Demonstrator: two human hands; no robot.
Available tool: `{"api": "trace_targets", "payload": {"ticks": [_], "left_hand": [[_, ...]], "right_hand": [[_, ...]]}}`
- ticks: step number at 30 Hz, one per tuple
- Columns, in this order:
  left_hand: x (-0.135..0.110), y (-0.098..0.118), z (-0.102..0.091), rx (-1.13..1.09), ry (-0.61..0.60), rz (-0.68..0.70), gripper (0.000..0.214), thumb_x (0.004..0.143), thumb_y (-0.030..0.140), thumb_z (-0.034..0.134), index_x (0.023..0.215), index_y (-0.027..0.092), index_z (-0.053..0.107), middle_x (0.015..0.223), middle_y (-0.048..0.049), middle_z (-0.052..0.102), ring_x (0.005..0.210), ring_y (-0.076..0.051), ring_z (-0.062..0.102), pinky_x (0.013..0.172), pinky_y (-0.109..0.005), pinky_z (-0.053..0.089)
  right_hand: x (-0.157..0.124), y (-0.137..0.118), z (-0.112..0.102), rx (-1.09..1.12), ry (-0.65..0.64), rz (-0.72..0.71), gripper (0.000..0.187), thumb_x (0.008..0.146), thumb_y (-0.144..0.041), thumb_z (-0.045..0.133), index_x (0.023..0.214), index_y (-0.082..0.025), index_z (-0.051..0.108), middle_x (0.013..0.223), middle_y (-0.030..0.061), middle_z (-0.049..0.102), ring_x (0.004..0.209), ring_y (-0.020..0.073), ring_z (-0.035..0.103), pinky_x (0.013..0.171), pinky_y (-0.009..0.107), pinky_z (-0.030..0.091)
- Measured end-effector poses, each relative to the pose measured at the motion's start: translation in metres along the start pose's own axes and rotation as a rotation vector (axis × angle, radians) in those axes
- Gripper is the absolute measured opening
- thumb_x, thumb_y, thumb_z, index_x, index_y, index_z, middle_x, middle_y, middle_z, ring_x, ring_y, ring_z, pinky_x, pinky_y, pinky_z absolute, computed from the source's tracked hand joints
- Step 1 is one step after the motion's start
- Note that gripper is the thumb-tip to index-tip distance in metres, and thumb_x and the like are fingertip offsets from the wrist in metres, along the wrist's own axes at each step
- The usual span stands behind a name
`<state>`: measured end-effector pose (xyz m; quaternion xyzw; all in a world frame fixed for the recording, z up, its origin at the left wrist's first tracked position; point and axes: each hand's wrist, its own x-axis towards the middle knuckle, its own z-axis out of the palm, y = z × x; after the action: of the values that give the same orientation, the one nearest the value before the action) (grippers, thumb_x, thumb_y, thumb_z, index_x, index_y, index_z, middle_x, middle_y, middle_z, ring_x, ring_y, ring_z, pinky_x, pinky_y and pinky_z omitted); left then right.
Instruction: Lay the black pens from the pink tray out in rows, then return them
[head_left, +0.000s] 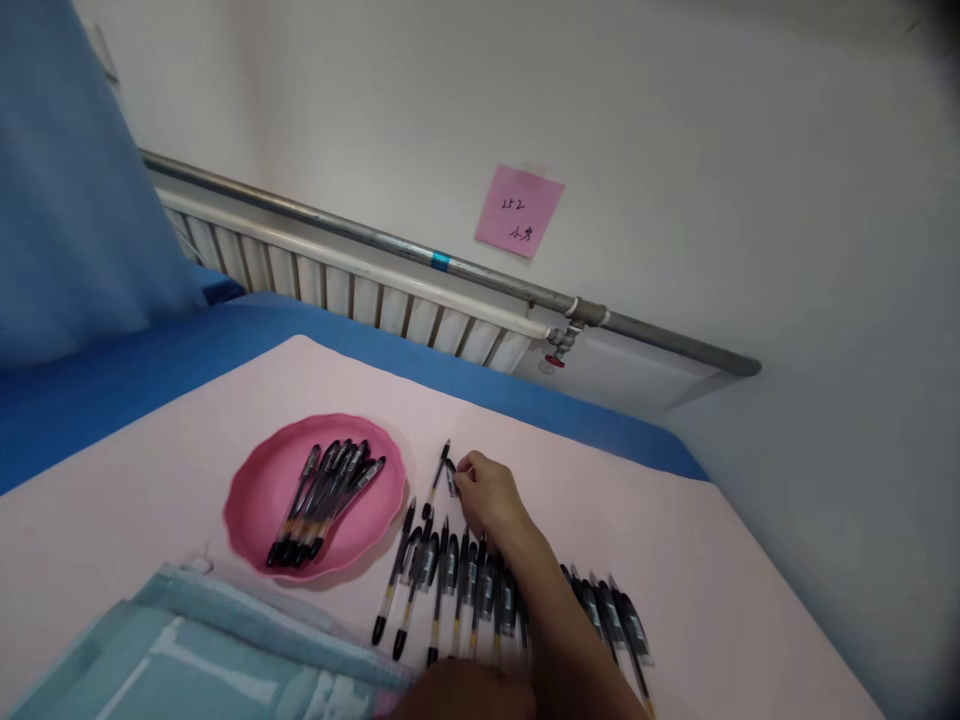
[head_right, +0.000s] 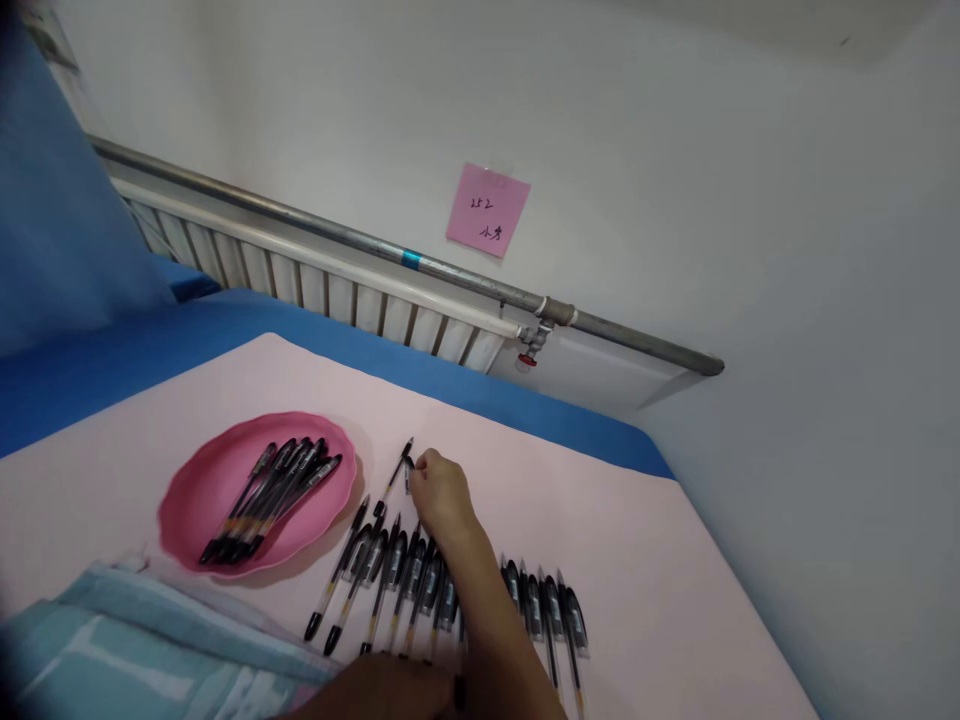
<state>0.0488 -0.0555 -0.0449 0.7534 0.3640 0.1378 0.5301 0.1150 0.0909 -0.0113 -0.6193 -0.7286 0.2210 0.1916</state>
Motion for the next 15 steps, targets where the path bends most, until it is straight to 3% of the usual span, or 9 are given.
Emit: {"api": "trace_targets", "payload": {"ticks": [15], "left_hand": [[-0.009, 0.017, -0.016, 0.187, -0.044, -0.123, 0.026, 0.082, 0.034, 0.044, 0.087, 0.022, 0.065, 0.089, -0.0073, 0.073, 0.082, -0.027, 0.067, 0.071, -0.036, 0.049]], "right_hand": [[-0.004, 0.001, -0.001, 0.123, -0.089, 0.013, 0.014, 0.07, -0.017, 0.051, 0.079, -0.019, 0.062, 0.063, -0.0029, 0.062, 0.056, 0.0092, 0.054, 0.05, 0.017, 0.036]]}}
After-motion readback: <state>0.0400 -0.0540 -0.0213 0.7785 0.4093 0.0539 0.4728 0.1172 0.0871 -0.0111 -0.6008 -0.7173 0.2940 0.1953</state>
